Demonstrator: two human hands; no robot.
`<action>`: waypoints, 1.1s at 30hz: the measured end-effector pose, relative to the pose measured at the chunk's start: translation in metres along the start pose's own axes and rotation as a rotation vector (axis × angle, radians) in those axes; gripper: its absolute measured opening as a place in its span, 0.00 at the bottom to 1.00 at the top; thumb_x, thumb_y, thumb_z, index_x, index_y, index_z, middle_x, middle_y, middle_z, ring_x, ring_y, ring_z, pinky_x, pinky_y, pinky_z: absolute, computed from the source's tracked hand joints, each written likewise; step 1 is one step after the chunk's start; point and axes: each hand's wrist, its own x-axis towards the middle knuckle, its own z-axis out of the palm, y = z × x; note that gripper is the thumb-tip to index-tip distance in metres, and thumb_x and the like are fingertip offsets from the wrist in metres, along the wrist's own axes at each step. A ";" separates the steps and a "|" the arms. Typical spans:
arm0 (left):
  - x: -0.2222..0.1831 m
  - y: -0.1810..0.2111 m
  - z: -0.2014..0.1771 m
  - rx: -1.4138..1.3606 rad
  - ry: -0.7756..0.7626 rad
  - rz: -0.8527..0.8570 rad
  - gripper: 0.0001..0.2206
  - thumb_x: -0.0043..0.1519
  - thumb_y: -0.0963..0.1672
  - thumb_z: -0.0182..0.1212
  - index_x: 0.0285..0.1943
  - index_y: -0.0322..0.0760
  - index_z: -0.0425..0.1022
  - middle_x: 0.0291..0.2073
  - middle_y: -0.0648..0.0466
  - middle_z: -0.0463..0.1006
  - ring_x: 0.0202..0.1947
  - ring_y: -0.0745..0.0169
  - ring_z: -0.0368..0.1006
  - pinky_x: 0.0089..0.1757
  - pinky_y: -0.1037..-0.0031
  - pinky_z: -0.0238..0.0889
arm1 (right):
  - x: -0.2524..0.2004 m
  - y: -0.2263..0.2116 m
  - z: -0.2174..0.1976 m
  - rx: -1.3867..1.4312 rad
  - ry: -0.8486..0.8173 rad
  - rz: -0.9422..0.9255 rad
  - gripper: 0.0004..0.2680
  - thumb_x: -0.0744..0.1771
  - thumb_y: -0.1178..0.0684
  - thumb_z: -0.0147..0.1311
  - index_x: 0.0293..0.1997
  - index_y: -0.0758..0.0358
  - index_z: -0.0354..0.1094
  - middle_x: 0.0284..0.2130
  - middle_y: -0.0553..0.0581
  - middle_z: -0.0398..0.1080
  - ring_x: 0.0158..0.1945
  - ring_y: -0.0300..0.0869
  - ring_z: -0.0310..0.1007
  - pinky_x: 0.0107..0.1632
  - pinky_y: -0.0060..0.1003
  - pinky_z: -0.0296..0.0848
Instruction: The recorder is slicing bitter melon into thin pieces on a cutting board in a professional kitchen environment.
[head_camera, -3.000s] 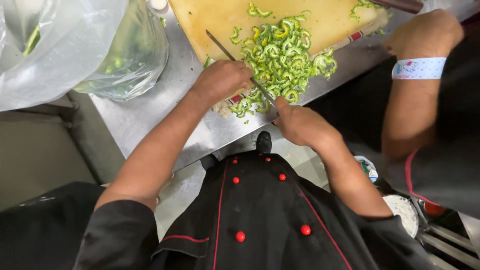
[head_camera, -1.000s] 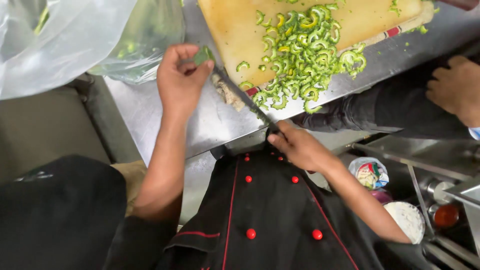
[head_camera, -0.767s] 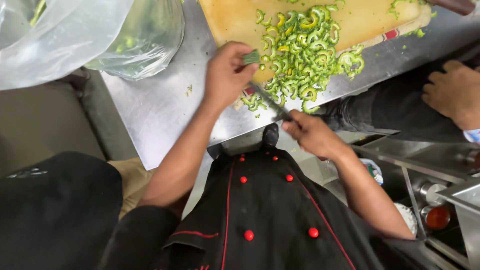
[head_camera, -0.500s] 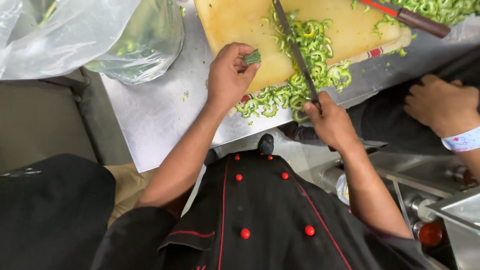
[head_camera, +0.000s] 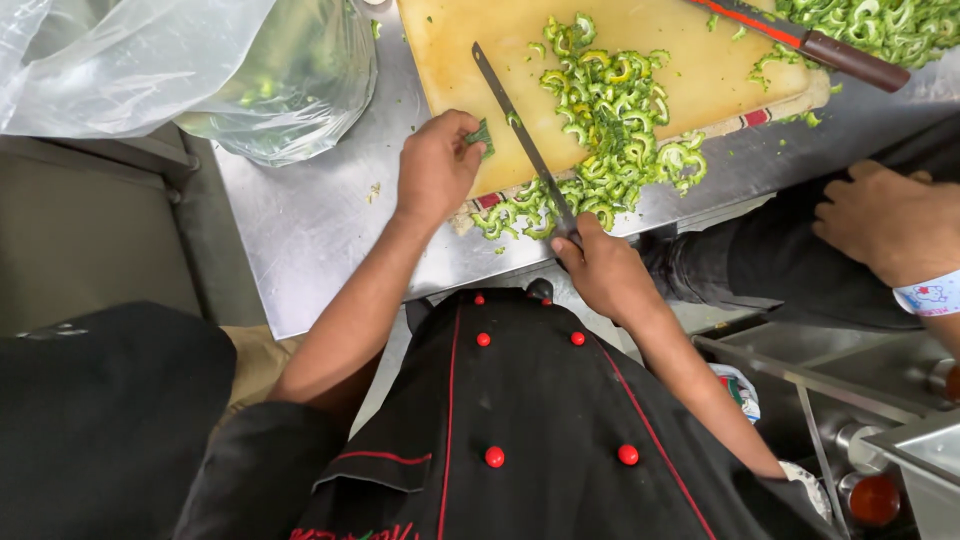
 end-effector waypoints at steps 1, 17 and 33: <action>-0.001 -0.002 -0.001 -0.050 -0.007 -0.002 0.12 0.57 0.39 0.71 0.48 0.35 0.77 0.40 0.46 0.82 0.38 0.50 0.81 0.42 0.66 0.74 | 0.000 -0.001 -0.002 0.000 -0.007 0.001 0.14 0.70 0.44 0.51 0.47 0.67 0.59 0.37 0.72 0.76 0.43 0.69 0.75 0.44 0.61 0.71; 0.002 0.019 0.005 -0.008 -0.096 0.328 0.06 0.56 0.39 0.68 0.39 0.33 0.76 0.40 0.44 0.78 0.40 0.39 0.76 0.42 0.57 0.70 | -0.022 -0.003 0.012 -0.177 0.077 -0.010 0.12 0.70 0.46 0.50 0.47 0.68 0.59 0.29 0.76 0.74 0.35 0.71 0.73 0.38 0.66 0.69; 0.029 0.008 -0.002 0.007 -0.311 0.258 0.09 0.53 0.40 0.73 0.38 0.31 0.78 0.36 0.42 0.80 0.38 0.39 0.77 0.39 0.56 0.69 | -0.004 -0.045 -0.003 -0.323 -0.035 0.037 0.12 0.71 0.46 0.45 0.48 0.68 0.57 0.31 0.75 0.74 0.38 0.69 0.76 0.42 0.63 0.72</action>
